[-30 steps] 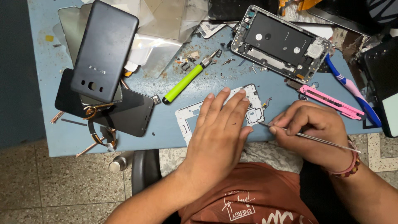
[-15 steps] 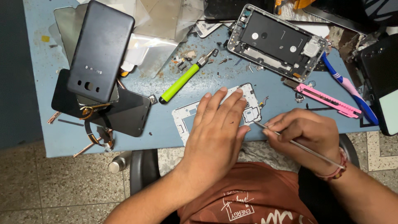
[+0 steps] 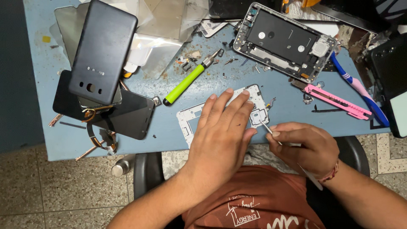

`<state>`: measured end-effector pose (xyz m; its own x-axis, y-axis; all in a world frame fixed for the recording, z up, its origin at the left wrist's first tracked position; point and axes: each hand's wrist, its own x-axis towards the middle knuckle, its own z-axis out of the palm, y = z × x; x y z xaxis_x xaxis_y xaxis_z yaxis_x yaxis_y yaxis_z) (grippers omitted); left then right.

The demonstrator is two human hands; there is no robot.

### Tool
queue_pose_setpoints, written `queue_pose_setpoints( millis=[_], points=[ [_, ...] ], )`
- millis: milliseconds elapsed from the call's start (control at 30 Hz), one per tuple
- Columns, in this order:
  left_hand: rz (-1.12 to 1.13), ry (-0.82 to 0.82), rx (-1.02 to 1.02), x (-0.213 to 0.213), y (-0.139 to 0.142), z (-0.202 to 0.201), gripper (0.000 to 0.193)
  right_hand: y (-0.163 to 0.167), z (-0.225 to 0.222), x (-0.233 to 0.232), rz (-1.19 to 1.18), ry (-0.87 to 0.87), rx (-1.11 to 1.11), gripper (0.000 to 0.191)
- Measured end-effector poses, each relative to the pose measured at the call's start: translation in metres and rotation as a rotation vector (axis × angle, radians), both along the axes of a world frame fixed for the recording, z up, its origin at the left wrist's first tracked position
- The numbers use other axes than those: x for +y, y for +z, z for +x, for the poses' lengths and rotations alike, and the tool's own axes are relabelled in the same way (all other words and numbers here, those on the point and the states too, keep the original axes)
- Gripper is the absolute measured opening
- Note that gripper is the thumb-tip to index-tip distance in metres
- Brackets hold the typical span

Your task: The person disassembles a smartphone, removes the battery, and cleans the internal frame using a toothbrush and tweezers. They then place a white plastic frame over the phone and use a utility knife to scrape adhesive residue from the frame.

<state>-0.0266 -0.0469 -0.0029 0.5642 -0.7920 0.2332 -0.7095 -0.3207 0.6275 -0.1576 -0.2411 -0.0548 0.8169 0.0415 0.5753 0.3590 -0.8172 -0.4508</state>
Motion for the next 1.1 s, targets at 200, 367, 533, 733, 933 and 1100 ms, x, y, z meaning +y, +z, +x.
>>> queue_pose_setpoints(
  millis=[200,367,533,733,933,1100],
  points=[
    [0.013,-0.008,-0.019,0.000,0.001,0.001,0.040,0.003,-0.003,0.003,0.006,-0.087,0.027,0.030],
    [0.018,-0.016,-0.021,0.000,0.001,0.002,0.037,0.015,-0.001,-0.001,0.275,-0.013,0.115,0.028],
    [0.019,-0.008,-0.027,0.000,0.001,0.001,0.037,0.020,0.002,-0.001,0.393,-0.021,0.173,0.028],
    [0.018,-0.006,-0.020,-0.001,0.001,0.001,0.037,0.019,0.002,-0.002,0.457,-0.002,0.190,0.028],
    [0.012,-0.010,-0.022,0.000,0.001,0.001,0.036,0.018,0.004,0.000,0.421,-0.046,0.201,0.030],
    [0.010,-0.015,-0.028,0.000,0.002,0.002,0.035,0.020,0.004,0.002,0.409,-0.058,0.200,0.032]
  ],
)
